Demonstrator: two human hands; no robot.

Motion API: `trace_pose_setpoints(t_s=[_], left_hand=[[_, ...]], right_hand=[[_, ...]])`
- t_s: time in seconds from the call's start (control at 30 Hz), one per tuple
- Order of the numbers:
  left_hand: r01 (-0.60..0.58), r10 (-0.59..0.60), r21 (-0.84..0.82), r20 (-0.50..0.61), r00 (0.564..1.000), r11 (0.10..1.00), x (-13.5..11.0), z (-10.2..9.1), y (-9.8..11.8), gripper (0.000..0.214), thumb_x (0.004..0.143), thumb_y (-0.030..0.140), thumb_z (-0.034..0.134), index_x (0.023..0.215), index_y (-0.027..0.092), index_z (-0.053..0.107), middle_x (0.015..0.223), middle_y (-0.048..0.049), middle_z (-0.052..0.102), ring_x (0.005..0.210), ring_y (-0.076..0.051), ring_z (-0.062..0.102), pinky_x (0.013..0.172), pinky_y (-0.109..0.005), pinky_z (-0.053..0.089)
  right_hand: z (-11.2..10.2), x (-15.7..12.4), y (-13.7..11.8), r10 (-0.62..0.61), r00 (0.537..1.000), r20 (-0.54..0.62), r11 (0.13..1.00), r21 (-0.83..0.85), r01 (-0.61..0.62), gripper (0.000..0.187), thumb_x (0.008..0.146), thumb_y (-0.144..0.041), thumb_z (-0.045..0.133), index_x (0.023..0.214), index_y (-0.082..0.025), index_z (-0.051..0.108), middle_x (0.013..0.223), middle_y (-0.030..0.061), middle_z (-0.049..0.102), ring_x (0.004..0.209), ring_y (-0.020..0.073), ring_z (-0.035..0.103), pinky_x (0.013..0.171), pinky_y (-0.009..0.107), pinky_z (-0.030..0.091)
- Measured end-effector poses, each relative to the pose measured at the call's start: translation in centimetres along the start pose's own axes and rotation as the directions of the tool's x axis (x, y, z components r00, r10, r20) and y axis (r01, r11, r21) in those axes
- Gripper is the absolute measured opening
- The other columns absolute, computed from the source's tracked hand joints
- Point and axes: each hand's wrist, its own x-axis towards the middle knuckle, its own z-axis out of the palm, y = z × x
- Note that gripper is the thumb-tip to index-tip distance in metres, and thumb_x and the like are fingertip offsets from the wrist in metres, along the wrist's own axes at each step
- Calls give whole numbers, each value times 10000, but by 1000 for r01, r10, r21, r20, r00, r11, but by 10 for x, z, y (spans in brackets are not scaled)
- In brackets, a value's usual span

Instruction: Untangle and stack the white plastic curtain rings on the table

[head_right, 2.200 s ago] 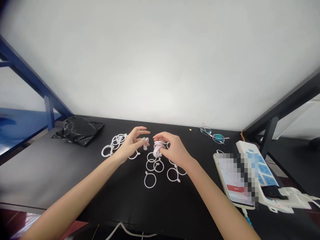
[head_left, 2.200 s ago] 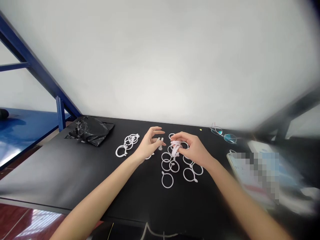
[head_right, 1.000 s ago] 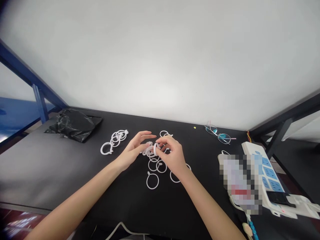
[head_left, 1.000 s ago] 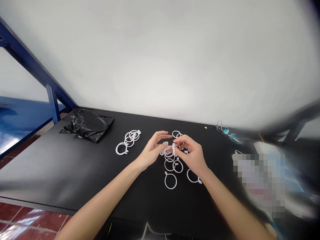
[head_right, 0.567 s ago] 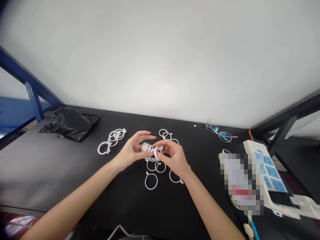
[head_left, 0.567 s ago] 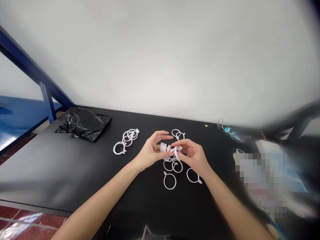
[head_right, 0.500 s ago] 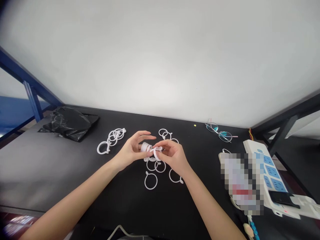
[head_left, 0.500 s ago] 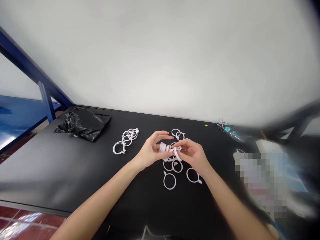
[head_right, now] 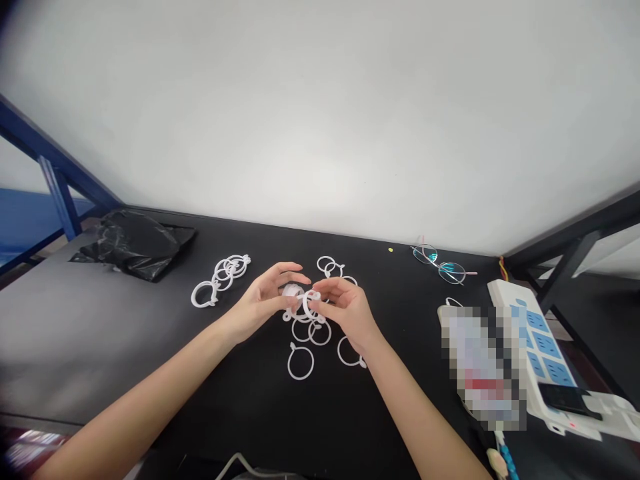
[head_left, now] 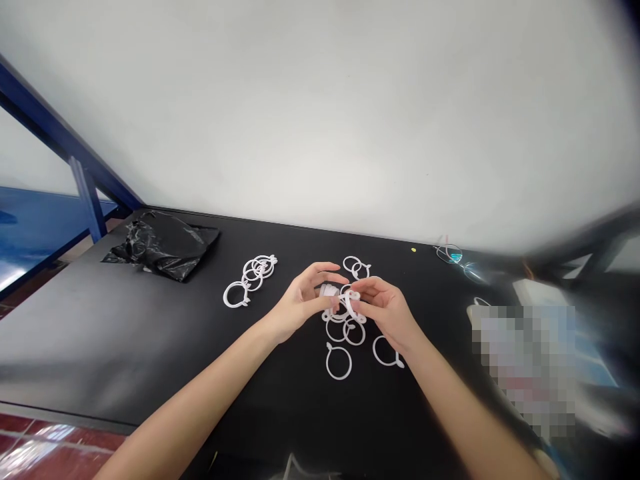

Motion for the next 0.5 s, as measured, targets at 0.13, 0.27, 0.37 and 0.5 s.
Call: trace_pose_setpoints(t_s=[0.13,0.27,0.37,0.5], left_hand=[[23,-28,-80,-58,998,996,0,-2,3,399,787,113,668,1155,234,575,1088,-33,630,536,-26,499,554,-223,445],[16,-20,-42,-79,997,999,0,0,5,305,832,168,629,1126,223,570,1130,-57,643,696,-115,645,695,-300,518],[18,-17,12,-80,997,1000,-1,3,5,275,864,228,609,1135,223,562,1202,-80,631,875,-185,685,848,-372,511],[23,-14,117,-80,997,993,-1,3,4,313,887,265,583,1196,238,541,1290,-99,608,965,-216,669,902,-386,478]], right_hand=[[-3,2,-4,74,997,-6,994,84,-73,287,579,-294,883,773,-204,692,714,-9,661,618,115,604,523,235,499],[-3,2,-5,68,997,-27,996,59,-67,257,608,-349,865,709,-198,683,669,-6,661,578,121,596,516,258,508],[0,1,1,5,999,-45,1000,-9,-5,227,633,-358,849,714,-202,705,709,16,689,608,144,623,528,278,526],[6,-2,12,-232,966,-114,961,-181,210,137,754,-363,766,739,-230,733,837,54,693,723,196,657,511,298,525]])
